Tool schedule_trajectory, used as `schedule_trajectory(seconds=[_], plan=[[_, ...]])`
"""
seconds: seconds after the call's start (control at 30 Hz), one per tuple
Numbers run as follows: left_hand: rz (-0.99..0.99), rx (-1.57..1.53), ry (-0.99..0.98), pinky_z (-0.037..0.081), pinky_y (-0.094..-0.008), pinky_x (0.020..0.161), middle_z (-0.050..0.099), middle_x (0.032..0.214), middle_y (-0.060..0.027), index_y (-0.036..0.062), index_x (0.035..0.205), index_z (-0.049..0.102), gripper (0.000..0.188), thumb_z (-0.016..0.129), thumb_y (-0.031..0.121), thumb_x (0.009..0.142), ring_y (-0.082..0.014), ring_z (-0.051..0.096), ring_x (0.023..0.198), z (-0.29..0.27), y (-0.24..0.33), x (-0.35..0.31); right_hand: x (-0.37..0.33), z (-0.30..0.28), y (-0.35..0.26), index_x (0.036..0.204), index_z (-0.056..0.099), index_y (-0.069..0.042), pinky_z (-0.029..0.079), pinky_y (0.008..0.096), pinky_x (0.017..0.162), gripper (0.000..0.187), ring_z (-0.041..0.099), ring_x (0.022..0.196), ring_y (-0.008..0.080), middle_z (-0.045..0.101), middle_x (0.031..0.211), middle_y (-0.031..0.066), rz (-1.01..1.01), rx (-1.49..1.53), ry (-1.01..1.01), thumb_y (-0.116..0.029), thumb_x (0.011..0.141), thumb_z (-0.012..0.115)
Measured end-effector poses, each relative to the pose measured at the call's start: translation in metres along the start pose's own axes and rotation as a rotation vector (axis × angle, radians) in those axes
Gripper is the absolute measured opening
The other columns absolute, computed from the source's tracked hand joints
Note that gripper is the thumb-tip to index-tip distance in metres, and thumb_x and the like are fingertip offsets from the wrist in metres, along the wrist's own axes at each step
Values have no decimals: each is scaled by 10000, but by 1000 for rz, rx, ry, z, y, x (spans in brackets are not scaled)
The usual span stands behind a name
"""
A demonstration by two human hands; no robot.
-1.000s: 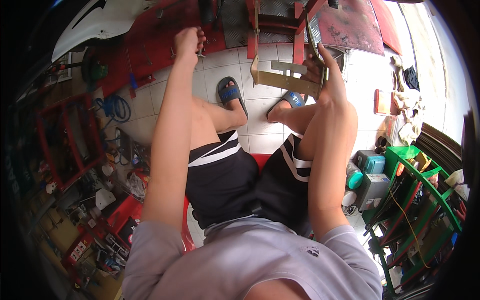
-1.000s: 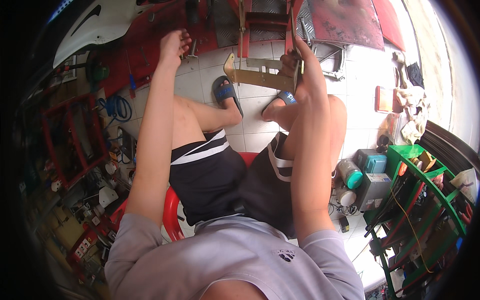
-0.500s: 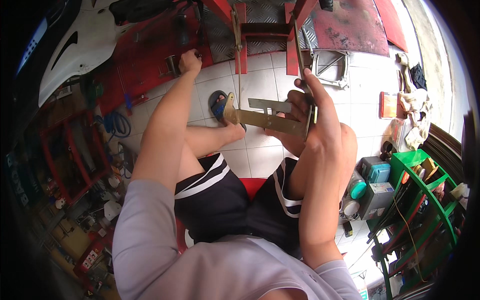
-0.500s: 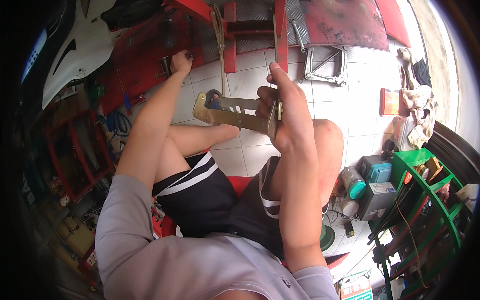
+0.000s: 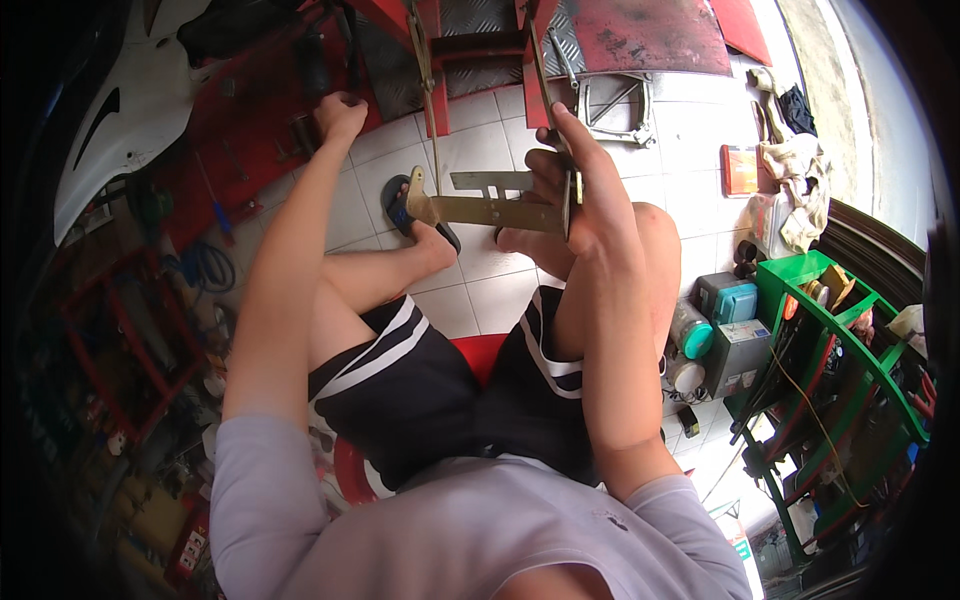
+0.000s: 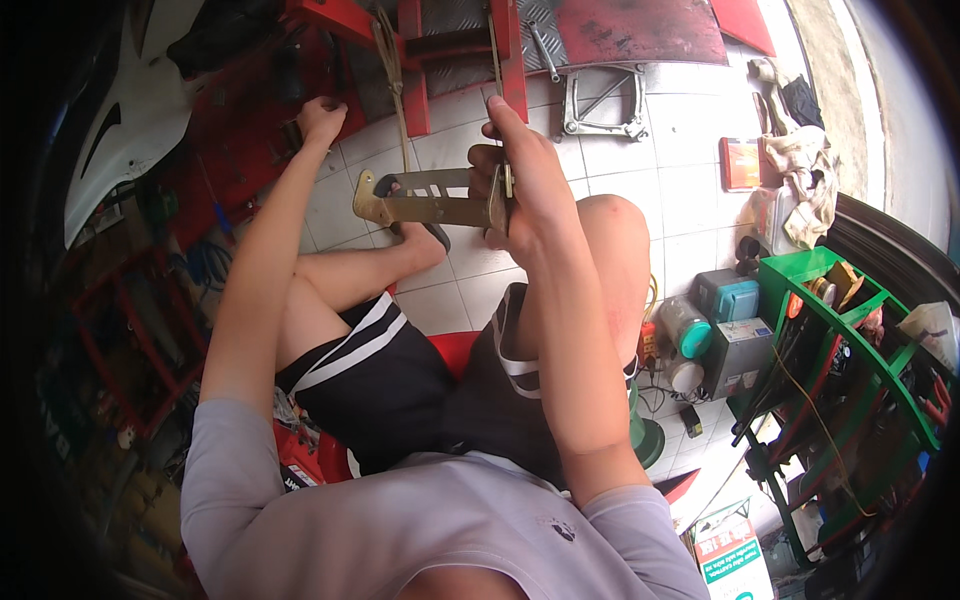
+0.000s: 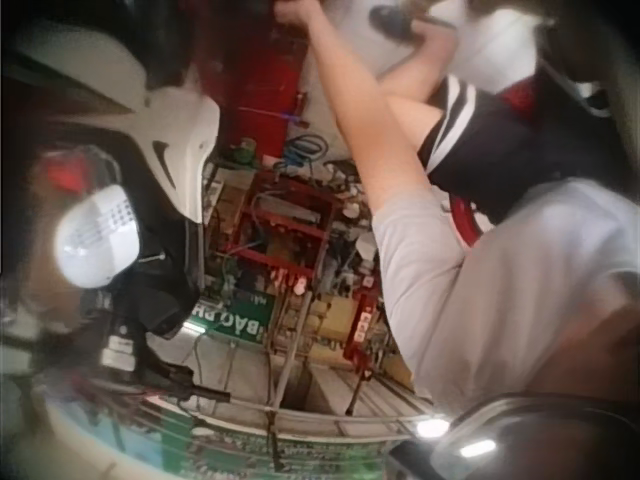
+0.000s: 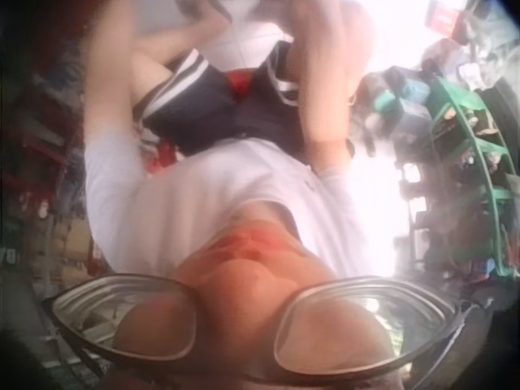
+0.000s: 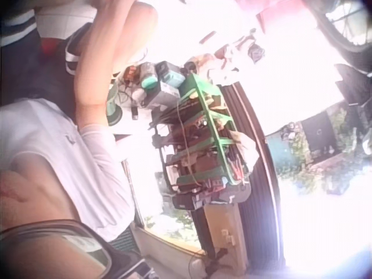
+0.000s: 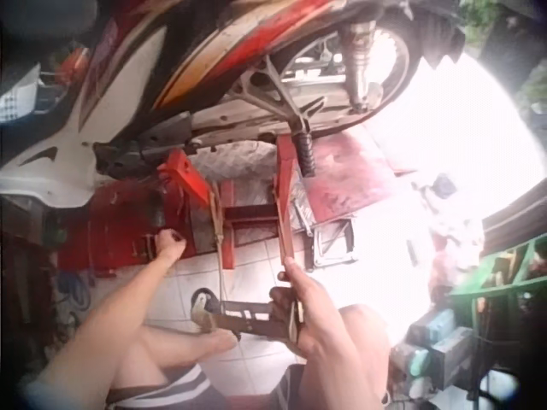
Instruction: The person sits on a red chair and assembles a metal bracket by hand. They insert a bolt and nut into the bracket, tighten the nut, and then attach a metal rod to the assembly.
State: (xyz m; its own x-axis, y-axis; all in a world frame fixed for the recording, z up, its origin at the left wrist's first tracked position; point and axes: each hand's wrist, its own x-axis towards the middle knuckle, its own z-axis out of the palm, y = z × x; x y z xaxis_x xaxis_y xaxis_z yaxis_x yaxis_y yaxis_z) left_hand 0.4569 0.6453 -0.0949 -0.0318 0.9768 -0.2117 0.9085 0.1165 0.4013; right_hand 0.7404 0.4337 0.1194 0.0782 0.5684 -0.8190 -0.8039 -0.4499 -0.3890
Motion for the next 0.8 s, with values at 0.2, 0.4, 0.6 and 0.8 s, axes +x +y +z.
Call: schedule_trajectory(seconds=[0.2, 0.4, 0.6, 0.8], plan=[[103, -587, -149, 454, -170, 613, 649, 724, 12, 23, 884, 693, 130, 702, 126, 804, -55, 589, 658, -89, 105, -82, 8, -3, -1, 841, 530, -82, 270, 222, 476, 347, 342, 505, 69, 438, 600, -34, -118, -20, -62, -415, 912, 595], [597, -788, -251, 455, -210, 600, 654, 825, -6, 0, 933, 659, 150, 704, 42, 796, -58, 574, 670, -127, 164, -188, 20, -20, 7, 907, 542, -30, 377, 254, 528, 394, 443, 560, 115, 472, 633, -2, -126, -18, -172, -423, 935, 561], [878, -676, -128, 496, -307, 643, 652, 803, -90, -7, 904, 644, 151, 690, 30, 765, -186, 620, 678, -127, 166, -205, 26, -18, 8, 972, 578, -27, 405, 273, 557, 296, 469, 611, 102, 524, 702, 17, -155, -141, -107, -306, 981, 480], [853, -771, -50, 505, -315, 658, 667, 786, -121, -17, 888, 646, 139, 681, 47, 769, -209, 650, 687, -125, 174, -206, 32, -35, 5, 1072, 558, -52, 569, 376, 759, 341, 662, 803, 236, 657, 876, 105, -182, -229, -201, -329, 1000, 374]])
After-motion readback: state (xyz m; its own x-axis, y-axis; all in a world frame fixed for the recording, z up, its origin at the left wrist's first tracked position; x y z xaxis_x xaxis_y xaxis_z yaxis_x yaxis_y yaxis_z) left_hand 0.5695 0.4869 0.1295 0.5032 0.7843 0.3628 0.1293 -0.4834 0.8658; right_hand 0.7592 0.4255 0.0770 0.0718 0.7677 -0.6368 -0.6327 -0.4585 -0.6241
